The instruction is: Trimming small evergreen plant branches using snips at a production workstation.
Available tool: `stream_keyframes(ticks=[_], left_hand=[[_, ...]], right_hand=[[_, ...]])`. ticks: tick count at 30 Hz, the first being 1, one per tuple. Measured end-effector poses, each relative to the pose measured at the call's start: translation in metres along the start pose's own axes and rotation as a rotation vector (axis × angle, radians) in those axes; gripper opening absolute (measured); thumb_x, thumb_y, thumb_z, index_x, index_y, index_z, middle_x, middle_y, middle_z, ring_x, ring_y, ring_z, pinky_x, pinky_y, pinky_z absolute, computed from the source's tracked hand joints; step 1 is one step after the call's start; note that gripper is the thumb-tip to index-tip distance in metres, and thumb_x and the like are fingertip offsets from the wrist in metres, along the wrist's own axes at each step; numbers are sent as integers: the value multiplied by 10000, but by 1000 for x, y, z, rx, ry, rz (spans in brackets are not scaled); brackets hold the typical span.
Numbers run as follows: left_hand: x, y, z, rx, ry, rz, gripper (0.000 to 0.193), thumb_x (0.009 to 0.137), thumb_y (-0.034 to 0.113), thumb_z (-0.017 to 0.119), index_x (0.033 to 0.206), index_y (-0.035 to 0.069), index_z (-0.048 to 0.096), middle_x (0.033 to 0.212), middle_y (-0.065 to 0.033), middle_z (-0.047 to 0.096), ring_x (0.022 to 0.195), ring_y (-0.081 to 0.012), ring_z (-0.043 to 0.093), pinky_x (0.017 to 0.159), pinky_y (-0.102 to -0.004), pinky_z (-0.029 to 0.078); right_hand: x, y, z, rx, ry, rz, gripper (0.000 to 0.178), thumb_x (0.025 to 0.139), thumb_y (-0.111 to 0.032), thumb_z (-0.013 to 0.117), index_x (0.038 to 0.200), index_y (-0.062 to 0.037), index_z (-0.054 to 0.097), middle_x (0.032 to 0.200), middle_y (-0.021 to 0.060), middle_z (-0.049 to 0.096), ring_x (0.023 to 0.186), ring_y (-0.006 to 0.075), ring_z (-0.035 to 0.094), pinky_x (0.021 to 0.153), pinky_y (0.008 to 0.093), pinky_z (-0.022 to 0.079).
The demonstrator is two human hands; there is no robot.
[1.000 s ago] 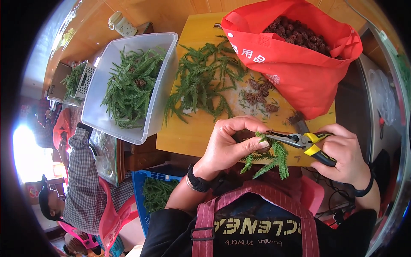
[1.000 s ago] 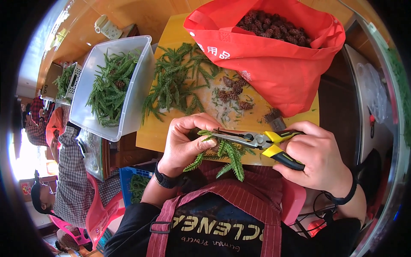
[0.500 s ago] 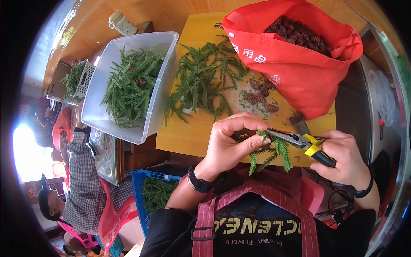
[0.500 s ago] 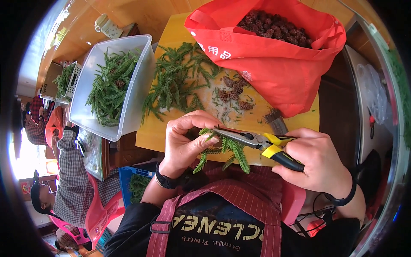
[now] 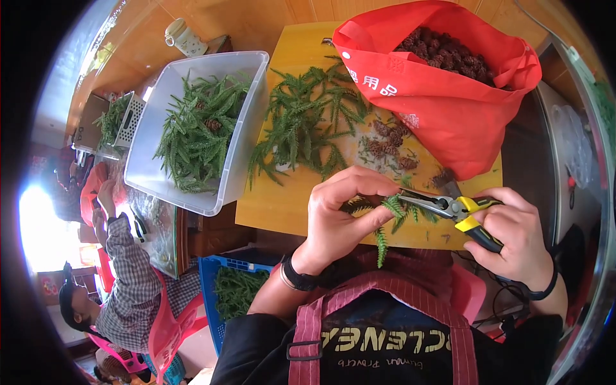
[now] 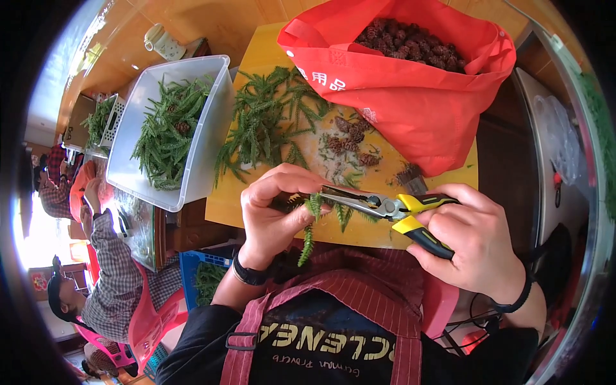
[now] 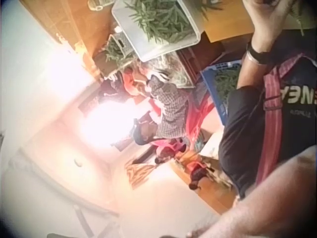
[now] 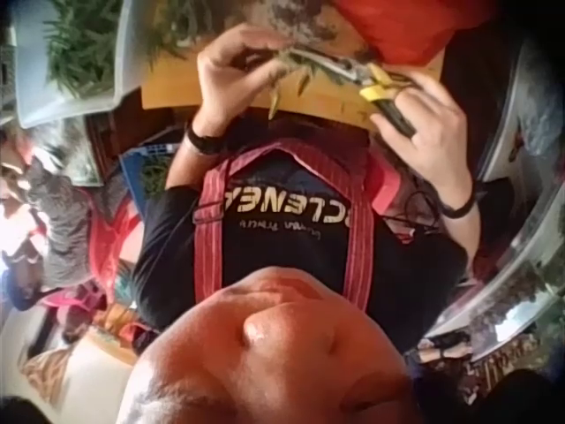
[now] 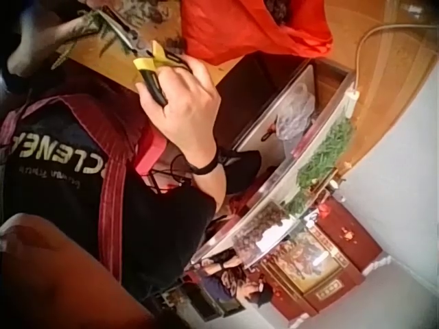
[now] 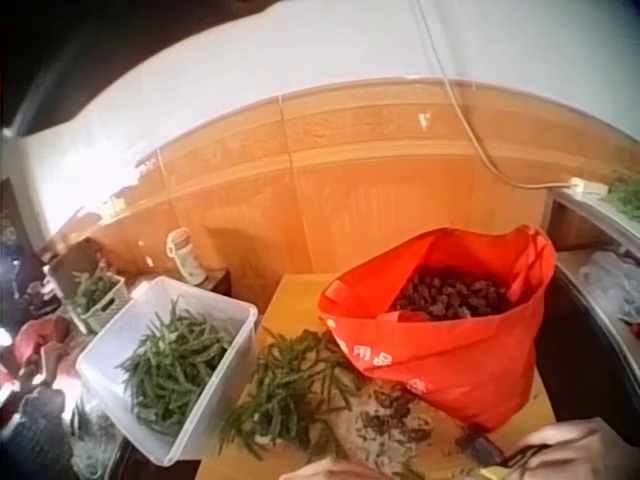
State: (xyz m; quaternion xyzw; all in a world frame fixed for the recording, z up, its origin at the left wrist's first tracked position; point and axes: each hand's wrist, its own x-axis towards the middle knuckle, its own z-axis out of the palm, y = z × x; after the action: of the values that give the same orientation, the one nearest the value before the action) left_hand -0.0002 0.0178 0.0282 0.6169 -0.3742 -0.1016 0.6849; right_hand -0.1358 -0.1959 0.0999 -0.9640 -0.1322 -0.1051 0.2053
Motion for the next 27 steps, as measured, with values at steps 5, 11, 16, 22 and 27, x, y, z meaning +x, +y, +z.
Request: stream_keyframes(ticks=[5,11,16,22,27], left_hand=[[1,8,3,235,82,133,201,601,-55,709,776,-11,620,800,-117,649,759,-197,627,662,-270,493],[1,7,4,249,84,88,221,593,-93,680,790,-12,623,831,-112,645,778,-187,630,684,-257,499],[-7,3,-5,-73,3,-237,231,706,-91,642,919,-26,580,921,-56,594,853,-102,591,744,-232,496],[-1,16,-32,-447,-44,-436,266,846,24,578,1088,-14,476,939,-37,581,833,-81,588,743,-221,484],[-7,15,-47,-511,-10,-431,313,806,-32,550,1103,2,458,983,-52,552,873,-121,585,803,-272,493]], right_hand=[[-1,-2,4,-84,42,-16,235,565,-147,739,692,-31,579,693,68,621,784,276,612,639,355,506],[-4,3,10,-131,25,-20,233,575,-150,738,682,-39,565,617,72,560,713,287,590,596,365,493],[5,-3,6,139,-56,75,223,602,-141,718,677,-15,550,616,91,545,688,312,574,638,374,488],[-13,8,6,478,70,425,254,703,-154,563,848,46,623,758,85,524,679,107,457,599,237,345],[-30,20,25,454,122,529,174,743,-98,553,826,44,609,725,61,519,640,87,439,573,241,344]])
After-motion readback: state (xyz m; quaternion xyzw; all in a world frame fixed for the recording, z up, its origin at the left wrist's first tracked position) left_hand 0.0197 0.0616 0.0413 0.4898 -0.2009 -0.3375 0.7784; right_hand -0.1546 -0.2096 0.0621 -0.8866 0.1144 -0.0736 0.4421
